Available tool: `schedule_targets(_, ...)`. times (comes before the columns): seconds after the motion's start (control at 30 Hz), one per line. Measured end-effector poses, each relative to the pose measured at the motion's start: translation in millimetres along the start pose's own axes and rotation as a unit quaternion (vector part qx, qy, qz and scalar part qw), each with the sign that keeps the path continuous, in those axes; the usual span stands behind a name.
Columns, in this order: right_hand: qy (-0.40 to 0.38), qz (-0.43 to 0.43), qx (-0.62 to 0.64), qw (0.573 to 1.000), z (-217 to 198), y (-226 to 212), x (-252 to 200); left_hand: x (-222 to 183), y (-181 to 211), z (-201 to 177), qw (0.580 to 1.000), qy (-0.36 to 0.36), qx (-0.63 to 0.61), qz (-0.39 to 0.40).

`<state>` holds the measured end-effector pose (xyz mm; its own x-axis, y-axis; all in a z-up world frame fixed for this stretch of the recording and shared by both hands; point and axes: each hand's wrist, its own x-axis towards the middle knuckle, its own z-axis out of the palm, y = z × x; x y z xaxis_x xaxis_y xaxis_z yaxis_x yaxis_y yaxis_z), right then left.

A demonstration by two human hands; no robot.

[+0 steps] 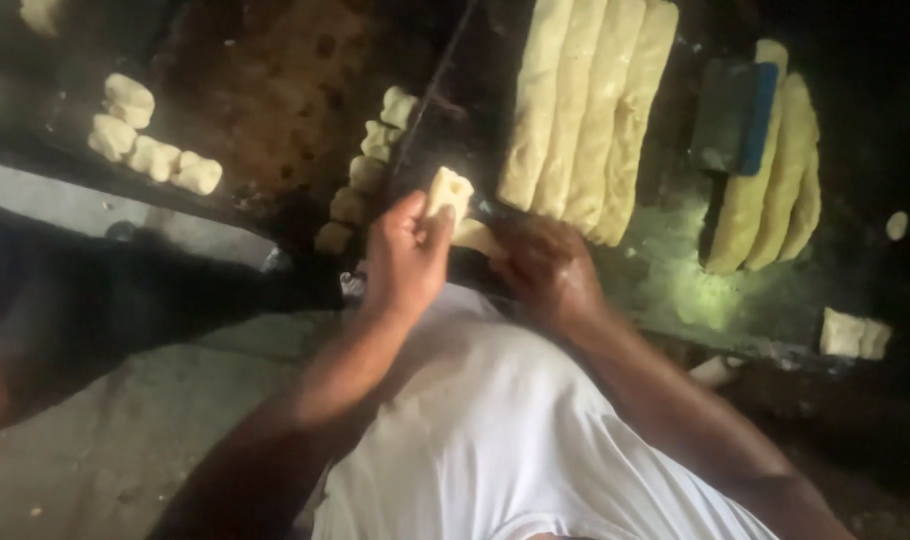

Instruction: Cut and shape pieces of dough into small buns or rolls and place them on a tray.

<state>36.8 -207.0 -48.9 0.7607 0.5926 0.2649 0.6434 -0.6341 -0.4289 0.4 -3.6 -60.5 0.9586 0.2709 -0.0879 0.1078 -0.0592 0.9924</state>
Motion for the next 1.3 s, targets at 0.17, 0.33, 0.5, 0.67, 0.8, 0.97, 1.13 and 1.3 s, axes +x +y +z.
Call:
schedule_targets(0.17,0.018,-0.136,0.040,0.990,5,-5,17,5,-42,22,0.999,-0.011,-0.009,0.034)
schedule_targets(0.33,-0.438,0.099,-0.137,0.883,-48,-2,40,10,-58,30,0.999,-0.031,-0.002,0.033)
schedule_targets(0.5,-0.468,0.098,0.015,0.878,-77,11,25,10,-41,26,0.997,-0.026,0.032,0.067)
schedule_targets(0.67,-0.047,0.242,0.445,0.861,-53,18,7,-6,25,34,0.988,-0.118,0.035,0.090)
schedule_targets(0.8,0.026,0.232,0.374,0.897,-62,26,14,-8,55,47,0.977,-0.212,-0.011,0.034)
schedule_targets(0.97,-0.006,0.281,0.479,0.832,-67,34,-13,-9,49,71,0.979,-0.205,0.002,0.024)
schedule_targets(1.13,0.124,-0.066,-0.014,0.990,-76,13,-20,-7,68,74,0.944,-0.185,-0.204,-0.180)
schedule_targets(1.3,0.124,-0.053,-0.050,0.990,-77,41,-38,-12,73,79,0.978,-0.182,-0.092,-0.050)
